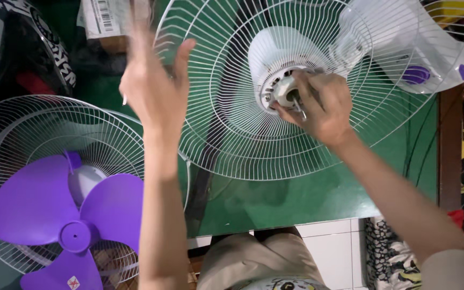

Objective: The person disassembles a purple table fan by removing the front grille, unscrewing the blade nut, and detaching the fan blades from the motor shaft. The person then removes the rear grille and manipulates the motor housing.

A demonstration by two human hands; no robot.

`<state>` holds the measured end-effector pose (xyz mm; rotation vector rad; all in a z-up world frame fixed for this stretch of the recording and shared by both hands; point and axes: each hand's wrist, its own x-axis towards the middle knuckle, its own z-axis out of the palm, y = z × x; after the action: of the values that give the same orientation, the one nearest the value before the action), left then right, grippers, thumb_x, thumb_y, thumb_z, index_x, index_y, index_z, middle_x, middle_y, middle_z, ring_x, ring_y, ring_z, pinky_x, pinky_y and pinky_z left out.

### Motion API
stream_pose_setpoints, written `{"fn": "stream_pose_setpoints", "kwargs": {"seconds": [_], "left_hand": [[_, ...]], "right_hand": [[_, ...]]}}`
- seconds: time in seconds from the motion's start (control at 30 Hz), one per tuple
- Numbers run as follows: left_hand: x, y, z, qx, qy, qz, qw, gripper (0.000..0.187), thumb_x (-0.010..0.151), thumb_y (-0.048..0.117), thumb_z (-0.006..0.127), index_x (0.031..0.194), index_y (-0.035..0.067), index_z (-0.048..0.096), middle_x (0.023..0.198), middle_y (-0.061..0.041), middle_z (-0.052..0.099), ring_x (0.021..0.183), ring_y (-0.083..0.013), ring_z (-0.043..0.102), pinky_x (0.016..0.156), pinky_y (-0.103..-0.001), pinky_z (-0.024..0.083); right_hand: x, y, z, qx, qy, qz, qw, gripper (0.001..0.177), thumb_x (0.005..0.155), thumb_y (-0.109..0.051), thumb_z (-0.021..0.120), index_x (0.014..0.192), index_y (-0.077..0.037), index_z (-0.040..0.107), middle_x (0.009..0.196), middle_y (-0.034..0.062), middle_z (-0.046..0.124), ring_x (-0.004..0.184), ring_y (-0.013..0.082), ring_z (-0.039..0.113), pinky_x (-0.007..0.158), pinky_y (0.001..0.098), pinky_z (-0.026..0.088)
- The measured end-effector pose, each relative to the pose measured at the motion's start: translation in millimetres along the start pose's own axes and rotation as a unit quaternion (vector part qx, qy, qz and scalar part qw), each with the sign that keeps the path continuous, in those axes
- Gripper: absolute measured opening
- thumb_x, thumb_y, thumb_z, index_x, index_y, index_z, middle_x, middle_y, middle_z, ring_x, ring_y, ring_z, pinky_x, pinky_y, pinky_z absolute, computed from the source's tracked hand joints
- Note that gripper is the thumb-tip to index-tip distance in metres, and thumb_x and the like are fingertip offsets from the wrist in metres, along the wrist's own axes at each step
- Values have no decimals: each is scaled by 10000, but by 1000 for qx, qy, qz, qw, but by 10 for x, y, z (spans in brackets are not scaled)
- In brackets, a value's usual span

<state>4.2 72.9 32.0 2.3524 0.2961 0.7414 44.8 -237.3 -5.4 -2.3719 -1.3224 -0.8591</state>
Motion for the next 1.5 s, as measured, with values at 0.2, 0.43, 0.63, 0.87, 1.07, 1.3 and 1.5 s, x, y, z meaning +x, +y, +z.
{"fn": "stream_pose_setpoints", "kwargs": {"seconds": [0.2, 0.43, 0.63, 0.87, 1.07, 1.3, 1.5], "left_hand": [[177, -148, 22, -5, -27, 119, 992, 363, 1093, 298, 790, 1267, 67, 570, 1047, -31, 788, 710, -206, 743, 579, -326, 509], [232, -146, 54, -17, -20, 127, 992, 369, 1068, 267, 800, 1268, 67, 563, 1105, -29, 785, 725, -186, 760, 571, -308, 519], [202, -147, 37, -9, -16, 131, 991, 361, 1077, 258, 771, 1263, 54, 539, 1159, -34, 779, 798, -182, 774, 615, -297, 535], [199, -73, 15, -16, -23, 104, 994, 394, 1092, 283, 813, 1293, 64, 555, 1088, -37, 779, 716, -180, 743, 601, -311, 522], [226, -57, 7, -37, -9, 112, 993, 330, 1052, 226, 783, 1236, 70, 558, 1140, -51, 774, 785, -170, 774, 610, -278, 545], [238, -10, -2, -42, -27, 56, 997, 345, 1021, 274, 843, 1186, 78, 612, 1018, -31, 778, 677, -164, 753, 573, -292, 522], [251, -50, -8, -61, -21, 98, 993, 320, 1044, 236, 785, 1221, 51, 593, 1155, -83, 766, 896, -215, 799, 656, -279, 580]], "right_hand": [[121, 186, 43, 19, 16, -87, 996, 598, 901, -417, 913, 1128, 106, 732, 1002, 98, 558, 869, 241, 579, 712, 396, 502], [156, 392, -67, -29, -59, -132, 989, 555, 985, -524, 764, 1201, -15, 722, 1085, 67, 590, 976, 218, 612, 853, 387, 469], [84, 622, -237, -143, -119, -142, 972, 730, 955, -804, 523, 1073, -101, 678, 1113, 76, 657, 977, 219, 624, 860, 420, 357], [371, 425, -262, -178, -130, -143, 965, 661, 930, -843, 575, 959, -188, 655, 905, -7, 577, 814, 162, 557, 788, 384, 266], [646, 443, -223, -154, -105, -198, 962, 617, 862, -807, 687, 814, -208, 548, 827, -40, 559, 784, 122, 577, 799, 369, 250], [652, 579, -152, -117, -81, -238, 961, 611, 831, -787, 699, 756, -210, 513, 772, -46, 567, 714, 103, 548, 747, 336, 255], [659, 631, -106, -129, -73, -292, 945, 646, 916, -808, 595, 724, -203, 476, 729, -57, 551, 702, 64, 559, 699, 289, 247]]}}
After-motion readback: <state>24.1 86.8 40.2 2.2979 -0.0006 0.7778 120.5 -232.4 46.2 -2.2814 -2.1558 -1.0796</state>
